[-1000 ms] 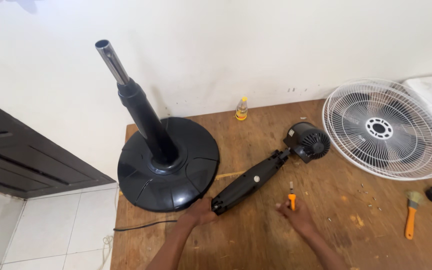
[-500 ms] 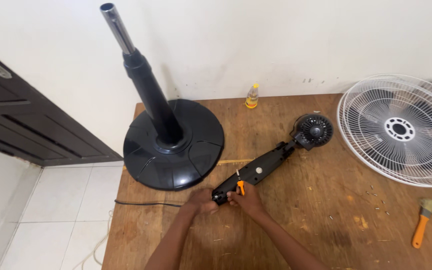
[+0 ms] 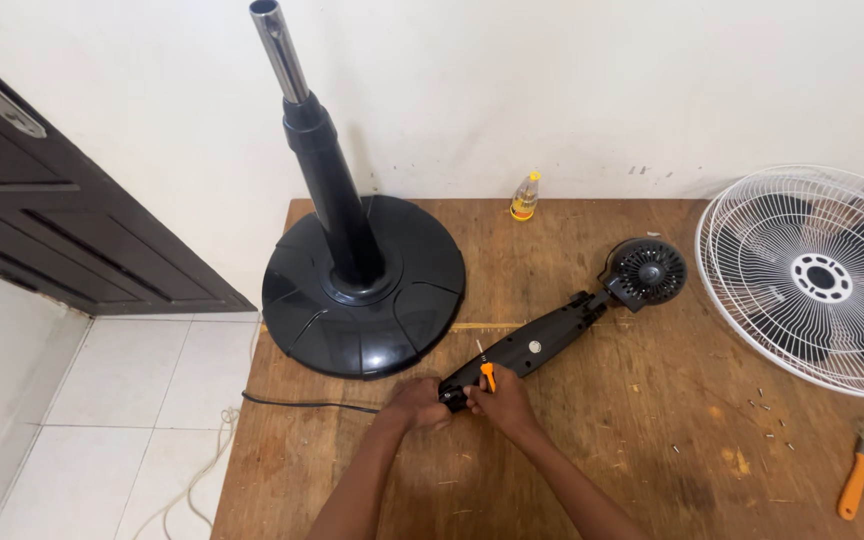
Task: The person services a pedestal fan lying on a wooden table. They hold the fan's motor housing and pole, use a screwdriver to remove and reinsert screws from the housing, and manipulate small screws and fan components by hand while working along the fan body.
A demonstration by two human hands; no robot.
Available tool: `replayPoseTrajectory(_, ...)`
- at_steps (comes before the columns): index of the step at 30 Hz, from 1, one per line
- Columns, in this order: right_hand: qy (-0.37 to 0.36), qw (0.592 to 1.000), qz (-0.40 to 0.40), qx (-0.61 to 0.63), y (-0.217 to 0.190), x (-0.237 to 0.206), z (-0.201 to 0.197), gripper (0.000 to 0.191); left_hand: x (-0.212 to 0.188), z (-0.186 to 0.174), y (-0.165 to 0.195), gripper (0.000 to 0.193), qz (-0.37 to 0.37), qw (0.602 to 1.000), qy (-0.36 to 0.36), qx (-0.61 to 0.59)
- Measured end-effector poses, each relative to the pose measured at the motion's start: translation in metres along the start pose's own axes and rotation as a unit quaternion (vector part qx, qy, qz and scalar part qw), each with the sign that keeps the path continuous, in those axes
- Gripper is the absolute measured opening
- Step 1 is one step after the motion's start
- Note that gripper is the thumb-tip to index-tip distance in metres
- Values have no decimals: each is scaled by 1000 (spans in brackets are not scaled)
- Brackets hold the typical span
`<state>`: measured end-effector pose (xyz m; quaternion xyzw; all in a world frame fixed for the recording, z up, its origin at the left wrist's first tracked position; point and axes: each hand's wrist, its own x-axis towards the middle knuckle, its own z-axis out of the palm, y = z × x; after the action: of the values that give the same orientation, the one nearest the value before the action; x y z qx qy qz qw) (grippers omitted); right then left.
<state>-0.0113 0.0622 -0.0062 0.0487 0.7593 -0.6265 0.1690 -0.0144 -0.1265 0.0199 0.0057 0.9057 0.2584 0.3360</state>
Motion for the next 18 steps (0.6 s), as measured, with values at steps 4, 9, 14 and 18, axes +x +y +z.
replayPoseTrajectory(4, -8, 1000, 17, 16, 2, 1, -3, 30, 1, 2, 0, 51, -6, 1000, -12, -8)
replayPoseTrajectory(9, -35, 998, 43, -20, -1, 2, -12, 31, -3, -2, 2, 48, 13, 1000, 1, -2)
replayPoseTrajectory(14, 78, 973, -24, -217, -8, 3, -30, 40, -7, -5, 4, 45, 2, 1000, -14, -7)
replayPoseTrajectory(18, -20, 903, -161, -398, -23, 9, -49, 52, 1, -2, 1, 46, -3, 999, -42, 11)
